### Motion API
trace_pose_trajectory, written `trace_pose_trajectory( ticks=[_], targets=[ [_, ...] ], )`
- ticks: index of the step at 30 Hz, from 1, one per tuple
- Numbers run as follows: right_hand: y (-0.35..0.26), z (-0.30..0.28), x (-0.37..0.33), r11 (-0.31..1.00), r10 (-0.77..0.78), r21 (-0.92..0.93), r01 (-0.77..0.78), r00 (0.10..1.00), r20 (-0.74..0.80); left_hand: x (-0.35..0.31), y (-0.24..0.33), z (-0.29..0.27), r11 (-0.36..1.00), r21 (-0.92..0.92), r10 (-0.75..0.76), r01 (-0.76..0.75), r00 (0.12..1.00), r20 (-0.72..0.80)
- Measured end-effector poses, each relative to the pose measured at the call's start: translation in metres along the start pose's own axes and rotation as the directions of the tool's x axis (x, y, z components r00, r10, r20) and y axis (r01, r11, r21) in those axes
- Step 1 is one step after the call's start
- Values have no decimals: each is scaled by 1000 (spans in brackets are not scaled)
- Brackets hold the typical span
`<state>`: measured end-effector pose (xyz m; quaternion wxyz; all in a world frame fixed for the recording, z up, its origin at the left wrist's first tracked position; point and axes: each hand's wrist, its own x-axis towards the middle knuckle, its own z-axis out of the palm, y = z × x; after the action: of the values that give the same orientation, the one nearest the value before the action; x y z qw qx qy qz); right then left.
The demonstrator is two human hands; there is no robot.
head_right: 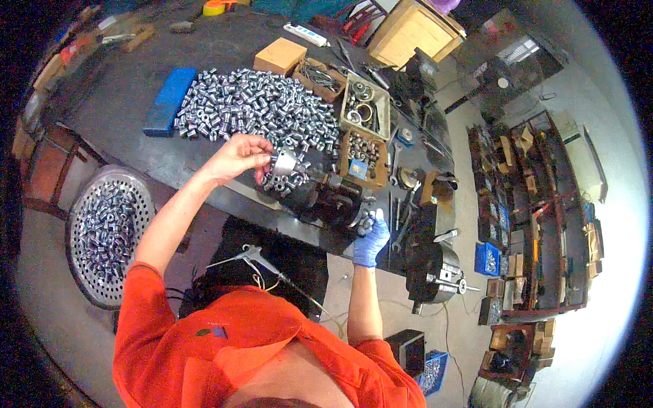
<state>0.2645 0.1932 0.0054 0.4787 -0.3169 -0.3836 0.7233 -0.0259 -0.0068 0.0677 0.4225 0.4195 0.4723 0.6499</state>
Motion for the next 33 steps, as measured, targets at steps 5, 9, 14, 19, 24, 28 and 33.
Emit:
trace_pose_trajectory(
  ticks=[5,9,14,19,24,28,33],
  targets=[
    [-17,3,-18,1000,1,17,-2,1000,29,5,7,-1,999,45,-32,31,999,34],
    [-38,3,-26,998,-57,-11,58,994,99,7,7,-2,998,63,-21,17,998,56],
    [-69,17,-11,995,-72,84,57,979,190,7,7,-4,999,33,34,-36,998,43],
    [-82,40,19,946,-86,325,-16,951,297,2,1,-2,977,214,38,4,981,-191],
    [-76,55,23,966,-175,221,135,969,172,0,-3,30,885,434,-21,170,945,-327],
    [-64,52,63,978,-139,186,99,965,222,0,-10,31,665,744,294,67,892,-343],
    [-25,43,90,977,-156,-136,167,984,84,6,-15,37,672,740,391,1,849,-357]
  ],
)
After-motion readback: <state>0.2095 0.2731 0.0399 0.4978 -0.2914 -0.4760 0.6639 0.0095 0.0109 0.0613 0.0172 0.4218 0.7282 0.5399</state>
